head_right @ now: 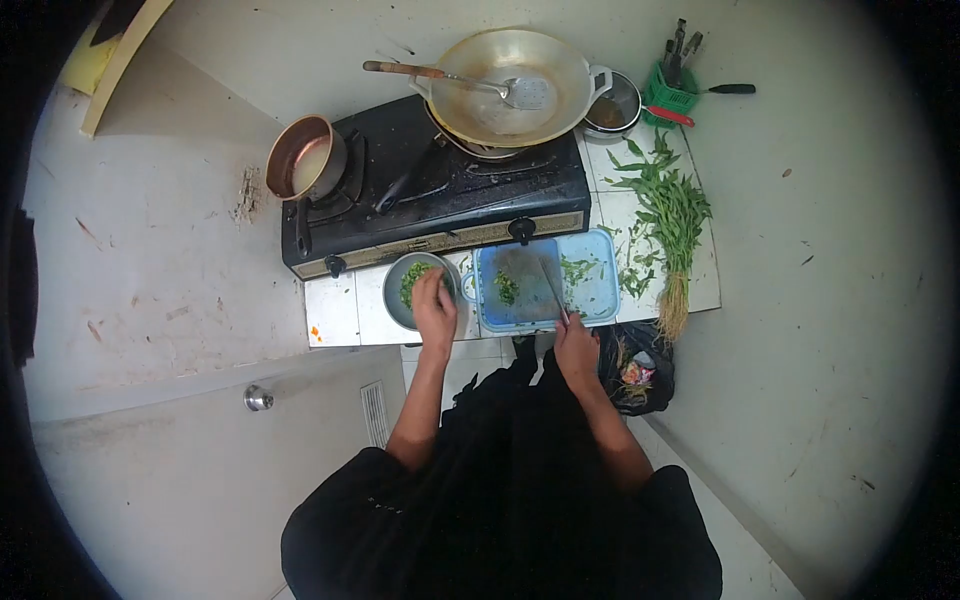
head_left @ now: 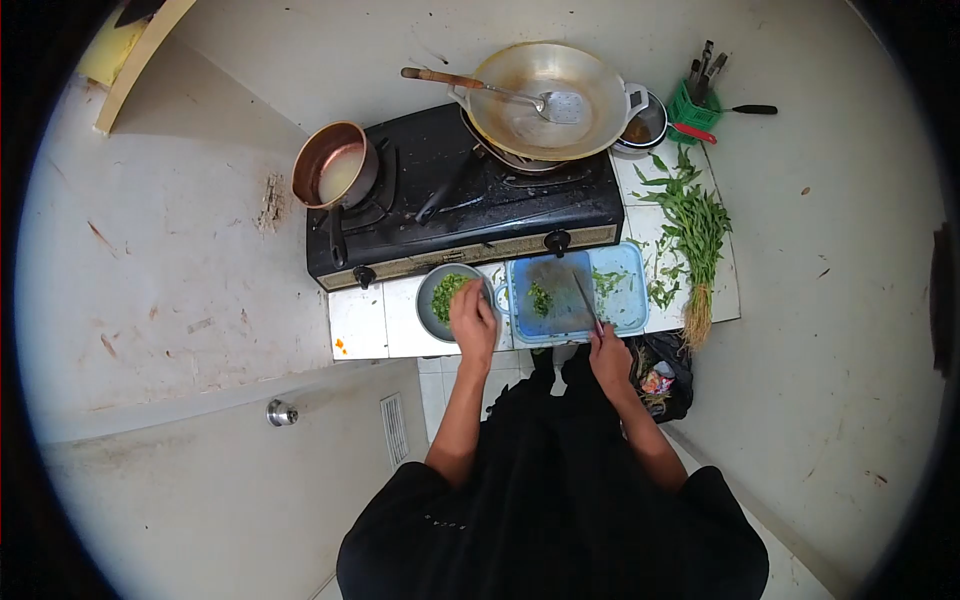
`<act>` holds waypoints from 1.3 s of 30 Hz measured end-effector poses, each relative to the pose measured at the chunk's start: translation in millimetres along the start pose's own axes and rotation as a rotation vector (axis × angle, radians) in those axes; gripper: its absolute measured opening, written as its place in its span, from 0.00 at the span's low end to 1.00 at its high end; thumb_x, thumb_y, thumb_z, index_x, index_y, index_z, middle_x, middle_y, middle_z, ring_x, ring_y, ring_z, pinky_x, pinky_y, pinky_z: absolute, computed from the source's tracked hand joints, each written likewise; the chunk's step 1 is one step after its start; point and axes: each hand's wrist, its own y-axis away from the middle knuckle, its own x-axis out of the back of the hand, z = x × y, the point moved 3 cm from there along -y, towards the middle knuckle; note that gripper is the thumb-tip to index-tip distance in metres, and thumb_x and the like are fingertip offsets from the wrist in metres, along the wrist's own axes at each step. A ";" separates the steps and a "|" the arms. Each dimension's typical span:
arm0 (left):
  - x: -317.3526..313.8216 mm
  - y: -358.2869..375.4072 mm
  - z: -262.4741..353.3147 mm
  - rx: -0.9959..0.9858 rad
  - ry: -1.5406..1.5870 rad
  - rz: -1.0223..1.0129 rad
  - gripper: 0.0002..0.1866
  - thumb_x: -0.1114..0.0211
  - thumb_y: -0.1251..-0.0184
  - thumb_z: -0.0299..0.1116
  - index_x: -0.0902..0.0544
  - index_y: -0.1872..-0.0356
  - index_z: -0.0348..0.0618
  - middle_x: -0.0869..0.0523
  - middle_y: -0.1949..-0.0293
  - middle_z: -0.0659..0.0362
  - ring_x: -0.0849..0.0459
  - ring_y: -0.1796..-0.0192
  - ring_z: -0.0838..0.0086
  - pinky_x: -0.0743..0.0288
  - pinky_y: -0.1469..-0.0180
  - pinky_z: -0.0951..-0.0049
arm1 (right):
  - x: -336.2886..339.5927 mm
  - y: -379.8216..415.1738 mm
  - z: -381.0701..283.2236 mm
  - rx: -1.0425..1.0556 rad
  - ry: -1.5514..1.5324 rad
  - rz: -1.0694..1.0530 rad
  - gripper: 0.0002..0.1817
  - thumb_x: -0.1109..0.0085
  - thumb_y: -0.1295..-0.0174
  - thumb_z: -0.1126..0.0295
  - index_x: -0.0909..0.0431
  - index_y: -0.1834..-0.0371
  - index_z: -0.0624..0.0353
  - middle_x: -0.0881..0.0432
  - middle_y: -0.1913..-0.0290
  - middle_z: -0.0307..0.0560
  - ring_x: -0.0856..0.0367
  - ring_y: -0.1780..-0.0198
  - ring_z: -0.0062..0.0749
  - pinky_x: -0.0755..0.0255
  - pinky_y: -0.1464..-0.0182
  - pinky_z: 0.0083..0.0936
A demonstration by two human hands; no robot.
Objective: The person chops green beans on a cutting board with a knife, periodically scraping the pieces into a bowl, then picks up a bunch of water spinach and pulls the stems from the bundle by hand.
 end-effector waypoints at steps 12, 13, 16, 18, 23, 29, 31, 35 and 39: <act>-115.4 51.1 22.1 -0.124 -0.169 -0.494 0.34 0.46 0.24 0.42 0.42 0.25 0.31 0.44 0.24 0.37 0.49 0.20 0.43 0.54 0.21 0.47 | -8.3 15.5 -5.9 -0.013 -0.153 -0.047 0.17 0.47 0.28 0.56 0.29 0.54 0.60 0.15 0.66 0.63 0.17 0.63 0.67 0.25 0.61 0.59; -118.9 53.5 25.0 -0.129 -0.168 -0.504 0.34 0.46 0.24 0.42 0.42 0.25 0.31 0.44 0.24 0.37 0.49 0.20 0.43 0.54 0.21 0.47 | -8.6 16.2 0.6 -0.024 -0.155 -0.046 0.17 0.47 0.28 0.56 0.29 0.54 0.60 0.15 0.66 0.63 0.17 0.63 0.67 0.25 0.61 0.59; -127.8 60.8 32.0 -0.162 -0.072 -0.553 0.33 0.46 0.24 0.39 0.41 0.26 0.30 0.42 0.24 0.37 0.48 0.21 0.43 0.54 0.21 0.46 | -10.9 20.4 11.8 -0.040 -0.188 -0.068 0.17 0.47 0.28 0.56 0.29 0.54 0.61 0.16 0.65 0.64 0.17 0.62 0.67 0.25 0.61 0.59; -134.2 57.1 35.4 -0.173 0.067 -0.556 0.30 0.46 0.24 0.36 0.39 0.27 0.30 0.40 0.25 0.37 0.45 0.22 0.43 0.53 0.22 0.45 | -9.7 21.3 14.4 -0.035 -0.202 -0.006 0.18 0.46 0.28 0.55 0.27 0.53 0.61 0.17 0.69 0.66 0.18 0.64 0.69 0.27 0.63 0.58; -136.3 38.6 30.4 -0.157 -0.069 -0.477 0.28 0.47 0.24 0.34 0.36 0.28 0.30 0.39 0.25 0.39 0.44 0.22 0.45 0.50 0.22 0.48 | -10.1 23.4 17.7 -0.072 -0.219 -0.024 0.18 0.46 0.28 0.55 0.27 0.52 0.61 0.17 0.68 0.66 0.19 0.63 0.69 0.27 0.62 0.59; -143.3 43.3 34.1 -0.187 -0.030 -0.563 0.26 0.49 0.24 0.33 0.35 0.29 0.30 0.38 0.25 0.40 0.44 0.21 0.48 0.49 0.22 0.50 | -11.1 16.3 21.3 -0.084 -0.240 -0.103 0.19 0.47 0.28 0.54 0.28 0.50 0.60 0.17 0.65 0.66 0.19 0.60 0.68 0.27 0.60 0.59; -146.3 45.4 33.4 -0.207 0.030 -0.605 0.26 0.49 0.24 0.33 0.34 0.30 0.30 0.38 0.25 0.40 0.43 0.21 0.48 0.49 0.22 0.50 | -7.0 12.2 18.5 -0.094 -0.258 -0.137 0.19 0.47 0.28 0.54 0.28 0.50 0.60 0.17 0.64 0.65 0.19 0.60 0.68 0.27 0.59 0.58; -145.3 36.7 35.4 -0.256 0.050 -0.583 0.24 0.48 0.24 0.32 0.32 0.31 0.30 0.35 0.27 0.41 0.41 0.22 0.49 0.48 0.22 0.51 | -1.9 4.8 15.9 -0.079 -0.199 -0.123 0.20 0.47 0.28 0.53 0.29 0.52 0.62 0.15 0.65 0.64 0.17 0.62 0.67 0.24 0.60 0.58; -132.7 28.0 32.9 -0.359 -0.018 -0.630 0.24 0.44 0.26 0.32 0.29 0.33 0.31 0.33 0.28 0.43 0.38 0.23 0.49 0.43 0.23 0.52 | -1.8 3.2 18.8 -0.138 -0.220 -0.129 0.21 0.47 0.29 0.50 0.28 0.51 0.59 0.16 0.64 0.66 0.18 0.59 0.68 0.26 0.58 0.58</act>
